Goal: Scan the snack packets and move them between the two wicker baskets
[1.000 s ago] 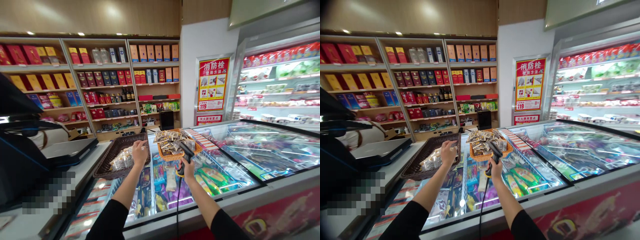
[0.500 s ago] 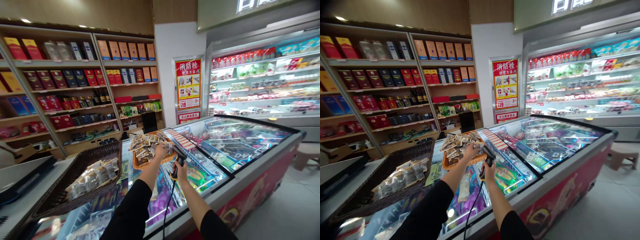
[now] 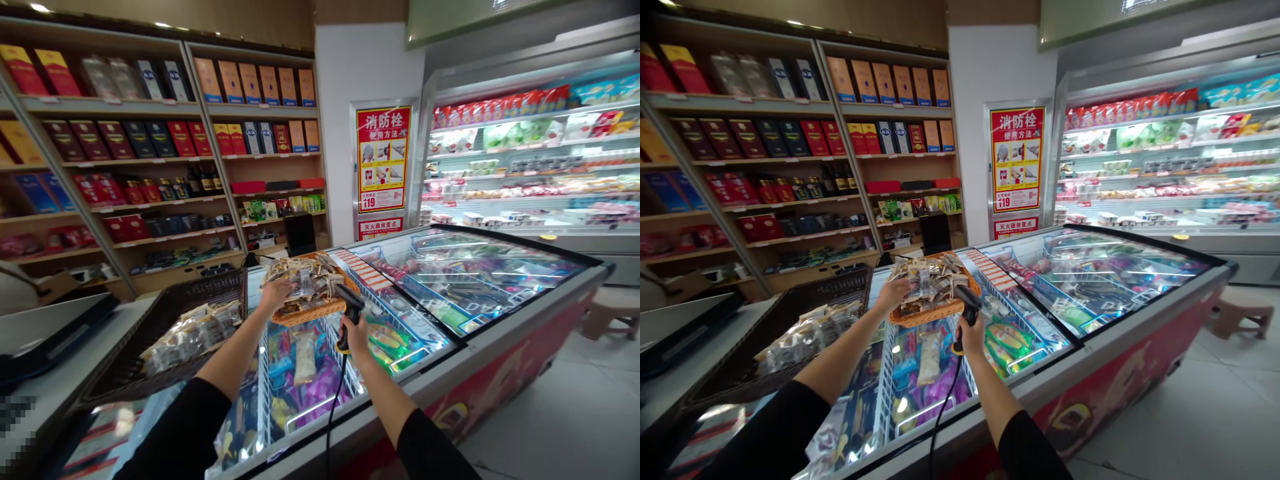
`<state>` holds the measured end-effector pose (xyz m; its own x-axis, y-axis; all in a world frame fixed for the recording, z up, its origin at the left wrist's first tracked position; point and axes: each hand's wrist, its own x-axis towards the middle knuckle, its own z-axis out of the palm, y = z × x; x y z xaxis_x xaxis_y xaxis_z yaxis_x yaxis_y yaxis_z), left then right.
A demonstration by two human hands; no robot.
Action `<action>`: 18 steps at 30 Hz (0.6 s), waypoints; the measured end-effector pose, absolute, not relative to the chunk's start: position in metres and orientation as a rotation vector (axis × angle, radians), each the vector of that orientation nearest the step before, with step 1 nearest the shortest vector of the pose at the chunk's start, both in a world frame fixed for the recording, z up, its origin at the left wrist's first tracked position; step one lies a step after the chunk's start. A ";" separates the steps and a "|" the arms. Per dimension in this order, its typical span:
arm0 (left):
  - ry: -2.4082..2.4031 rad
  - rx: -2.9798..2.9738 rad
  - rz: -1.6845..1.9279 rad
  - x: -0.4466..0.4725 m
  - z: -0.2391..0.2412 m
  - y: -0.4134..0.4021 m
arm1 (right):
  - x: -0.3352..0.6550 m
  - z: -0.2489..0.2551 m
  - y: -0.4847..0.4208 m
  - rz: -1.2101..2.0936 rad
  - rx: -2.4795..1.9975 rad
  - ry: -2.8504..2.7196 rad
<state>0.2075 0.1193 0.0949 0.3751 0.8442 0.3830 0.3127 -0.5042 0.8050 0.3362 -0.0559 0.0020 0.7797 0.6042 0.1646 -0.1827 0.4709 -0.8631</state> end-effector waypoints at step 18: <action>1.029 1.559 1.185 0.075 0.067 0.116 | 0.219 0.011 -0.052 0.269 -1.313 -1.226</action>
<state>0.0749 0.1155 0.0666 0.1957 0.9531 0.2307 0.0945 -0.2525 0.9630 0.2189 -0.0524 0.0114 0.4065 0.7500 0.5218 0.4629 0.3233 -0.8253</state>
